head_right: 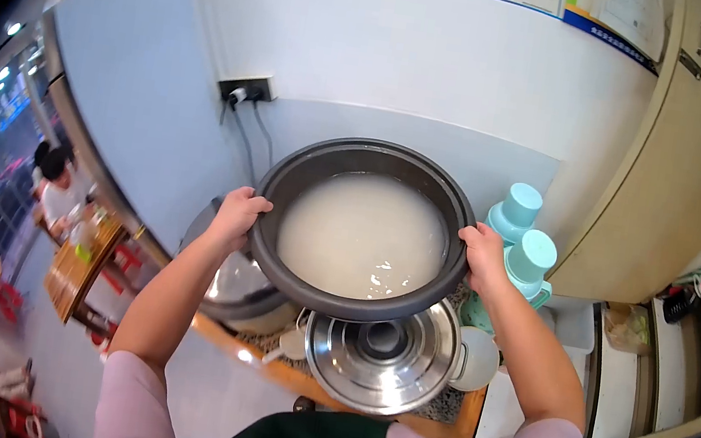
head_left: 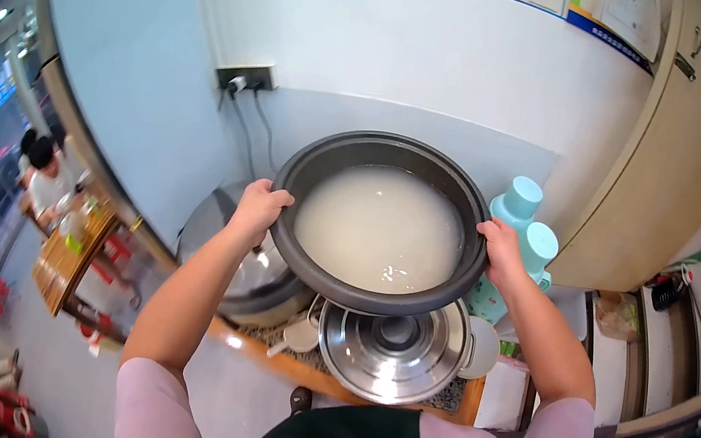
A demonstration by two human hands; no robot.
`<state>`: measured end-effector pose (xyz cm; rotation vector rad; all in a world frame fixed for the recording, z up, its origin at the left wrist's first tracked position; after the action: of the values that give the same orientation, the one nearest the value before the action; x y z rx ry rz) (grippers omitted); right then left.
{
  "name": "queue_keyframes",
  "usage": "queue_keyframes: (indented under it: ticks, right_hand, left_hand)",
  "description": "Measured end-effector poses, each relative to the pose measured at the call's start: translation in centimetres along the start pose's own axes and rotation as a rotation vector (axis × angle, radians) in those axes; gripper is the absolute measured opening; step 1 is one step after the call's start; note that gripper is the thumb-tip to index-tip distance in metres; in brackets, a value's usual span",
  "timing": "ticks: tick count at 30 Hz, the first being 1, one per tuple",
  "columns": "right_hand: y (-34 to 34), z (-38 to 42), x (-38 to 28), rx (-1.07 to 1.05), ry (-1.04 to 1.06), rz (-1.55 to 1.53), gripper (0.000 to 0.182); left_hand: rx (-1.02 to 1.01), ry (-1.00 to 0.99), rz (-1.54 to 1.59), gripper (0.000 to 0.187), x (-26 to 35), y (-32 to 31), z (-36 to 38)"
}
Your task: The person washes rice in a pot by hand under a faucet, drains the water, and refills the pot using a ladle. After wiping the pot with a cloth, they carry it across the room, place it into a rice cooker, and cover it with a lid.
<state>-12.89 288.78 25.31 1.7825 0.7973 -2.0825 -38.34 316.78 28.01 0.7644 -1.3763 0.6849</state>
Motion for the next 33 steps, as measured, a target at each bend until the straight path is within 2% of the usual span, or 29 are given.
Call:
queue_keyframes:
  ticks: [2,7,13,16,18,20,24,27,29,30,32,33]
  right_hand:
    - [0.3,-2.4,0.4,0.093,0.045,-0.02,0.024]
    - [1.6,-7.5,2.5,0.34,0.065,0.234,0.02]
    - [4.3,-11.9,6.4,0.524,0.054,0.44,0.024]
    - [3.5,-11.5,7.2,0.526,0.041,0.397,0.024]
    - [5.9,-13.0,9.9,0.514,0.054,0.386,0.024]
    - [6.3,-13.1,11.1,0.514,0.019,0.44,0.025]
    - [7.3,-13.3,14.3,0.528,-0.032,0.451,0.029]
    - [8.4,-13.9,16.9,0.557,-0.111,0.551,0.031]
    - [8.8,-14.2,18.4,0.532,-0.156,0.639,0.035]
    - [9.0,-14.2,19.2,0.535,-0.17,0.637,0.035]
    - [9.4,-14.3,19.9,0.493,-0.225,0.871,0.041]
    - [9.5,-14.3,20.2,0.492,-0.231,0.875,0.041]
  left_hand:
    - [-0.081,-0.031,-0.018,0.021,-0.5,-1.4,-5.0]
    - [-0.249,-0.096,-0.086,0.021,-2.9,-5.4,-15.7]
    - [-0.304,-0.163,-0.221,0.025,-7.2,-10.1,-24.8]
    - [-0.339,-0.125,-0.21,0.024,-9.7,-12.1,-27.1]
    - [-0.361,-0.111,-0.186,0.024,-12.4,-13.5,-28.9]
    - [-0.35,-0.132,-0.304,0.026,-13.9,-14.4,-29.9]
    - [-0.388,-0.137,-0.338,0.028,-16.9,-15.7,-31.2]
    - [-0.456,-0.109,-0.503,0.034,-18.3,-16.1,-31.5]
    - [-0.463,-0.192,-0.738,0.041,-20.2,-16.6,-32.3]
    - [-0.473,-0.183,-0.743,0.041,-20.6,-16.6,-32.3]
    - [-0.533,-0.161,-0.892,0.047,-21.0,-16.8,-31.9]
    - [-0.537,-0.154,-0.89,0.047,-21.4,-17.0,-31.9]
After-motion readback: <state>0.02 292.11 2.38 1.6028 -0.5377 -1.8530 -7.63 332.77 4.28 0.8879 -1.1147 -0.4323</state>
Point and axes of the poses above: each hand's wrist, its own z-axis away from the middle knuckle, its own y-axis out of the back of the hand, x = y × z, the point moved 5 cm from there along -z, towards the middle knuckle
